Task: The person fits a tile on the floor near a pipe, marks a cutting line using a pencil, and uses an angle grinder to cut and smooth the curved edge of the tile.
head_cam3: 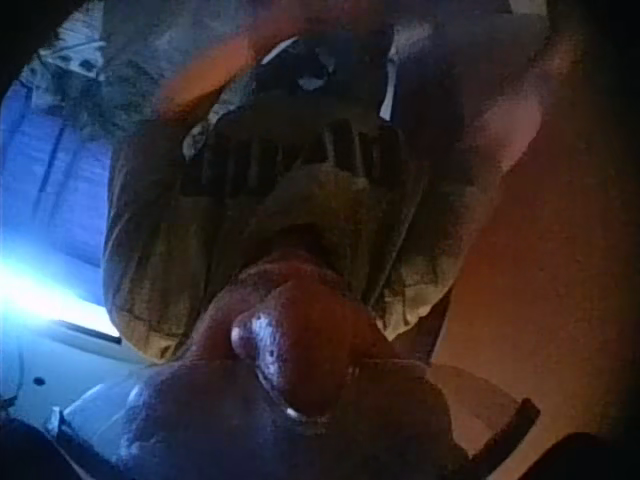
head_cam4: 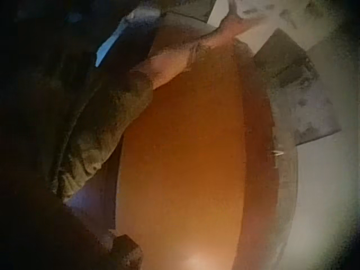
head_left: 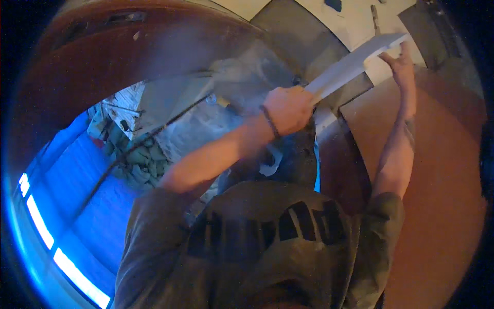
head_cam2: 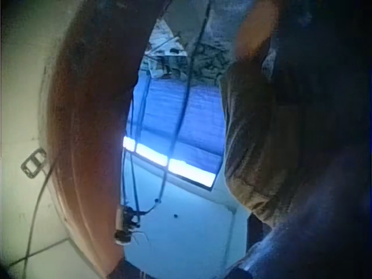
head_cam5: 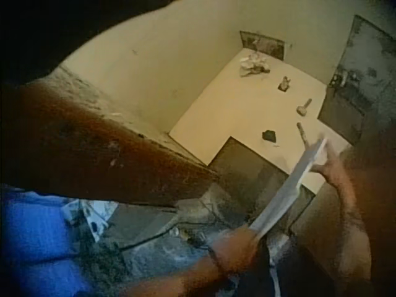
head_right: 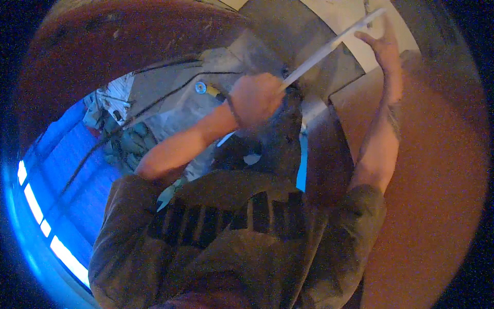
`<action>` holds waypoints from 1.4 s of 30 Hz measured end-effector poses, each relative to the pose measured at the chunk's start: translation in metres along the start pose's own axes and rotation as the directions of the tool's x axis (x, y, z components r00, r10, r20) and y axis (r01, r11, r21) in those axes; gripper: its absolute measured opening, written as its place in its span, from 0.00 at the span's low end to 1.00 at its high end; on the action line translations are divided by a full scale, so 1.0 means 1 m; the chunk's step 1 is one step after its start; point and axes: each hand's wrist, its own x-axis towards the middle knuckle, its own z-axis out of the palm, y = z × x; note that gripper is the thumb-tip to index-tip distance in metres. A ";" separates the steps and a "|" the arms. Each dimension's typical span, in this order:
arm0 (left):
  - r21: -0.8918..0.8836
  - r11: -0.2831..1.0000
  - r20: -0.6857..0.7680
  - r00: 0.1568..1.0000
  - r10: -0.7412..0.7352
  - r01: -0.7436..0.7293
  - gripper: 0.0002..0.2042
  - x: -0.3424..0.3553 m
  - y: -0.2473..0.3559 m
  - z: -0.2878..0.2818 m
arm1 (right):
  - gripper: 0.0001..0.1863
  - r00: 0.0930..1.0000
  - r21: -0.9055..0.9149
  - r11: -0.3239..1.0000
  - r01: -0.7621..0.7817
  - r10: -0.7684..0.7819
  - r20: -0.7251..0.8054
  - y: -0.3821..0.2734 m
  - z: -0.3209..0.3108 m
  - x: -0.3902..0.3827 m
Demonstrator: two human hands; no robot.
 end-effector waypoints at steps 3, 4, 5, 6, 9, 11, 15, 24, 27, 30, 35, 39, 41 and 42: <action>0.044 0.988 0.219 0.964 -0.152 0.146 0.10 -0.074 -0.007 0.010 | 0.33 0.927 0.118 0.991 -0.066 0.017 0.374 0.020 0.042 -0.064; 0.072 0.968 0.293 0.922 -0.253 0.242 0.10 -0.100 -0.009 0.009 | 0.31 0.920 0.172 0.984 -0.047 -0.025 0.392 0.017 0.059 -0.092; 0.085 0.967 0.280 0.926 -0.255 0.241 0.10 -0.132 -0.016 0.011 | 0.28 0.908 0.228 0.973 -0.022 -0.076 0.411 0.002 0.076 -0.119; 0.131 0.967 0.382 0.890 -0.251 0.216 0.10 -0.165 -0.027 0.016 | 0.21 0.876 0.128 0.992 0.006 -0.067 0.478 -0.015 0.089 -0.141; 0.150 0.973 0.384 0.896 -0.222 0.176 0.10 -0.305 -0.060 0.037 | 0.17 0.826 0.073 0.995 0.073 -0.102 0.555 -0.075 0.153 -0.237; 0.103 0.983 0.236 0.957 -0.170 0.149 0.10 -0.348 -0.058 0.036 | 0.20 0.813 0.083 0.987 0.139 -0.162 0.559 -0.086 0.169 -0.267; 0.135 0.896 0.278 0.852 -0.444 0.423 0.09 -0.461 -0.081 0.040 | 0.20 0.782 0.069 0.975 0.209 -0.209 0.587 -0.119 0.262 -0.352; 0.300 0.771 0.315 0.705 -0.636 0.562 0.08 -0.631 -0.193 0.103 | 0.14 0.666 -0.051 0.988 0.148 -0.062 0.744 -0.148 0.461 -0.481; 0.280 0.807 0.341 0.732 -0.590 0.519 0.08 -0.686 -0.239 0.139 | 0.15 0.626 -0.116 0.942 0.315 -0.115 0.772 -0.130 0.533 -0.498; 0.247 0.803 0.321 0.736 -0.596 0.543 0.07 -0.724 -0.279 0.166 | 0.17 0.606 -0.095 0.925 0.368 -0.161 0.779 -0.142 0.582 -0.518; 0.273 0.845 0.405 0.742 -0.534 0.459 0.07 -0.803 -0.353 0.204 | 0.17 0.525 -0.074 0.922 0.380 -0.149 0.838 -0.174 0.643 -0.560; 0.257 0.852 0.527 0.673 -0.519 0.456 0.09 -0.806 -0.384 0.196 | 0.15 0.545 -0.142 0.920 0.366 -0.088 0.834 -0.175 0.673 -0.597; 0.229 0.864 0.554 0.670 -0.495 0.448 0.09 -0.820 -0.395 0.206 | 0.13 0.556 -0.199 0.909 0.365 -0.042 0.830 -0.167 0.688 -0.616; 0.246 0.877 0.516 0.710 -0.479 0.413 0.08 -0.828 -0.404 0.215 | 0.13 0.565 -0.217 0.907 0.360 -0.027 0.825 -0.158 0.692 -0.629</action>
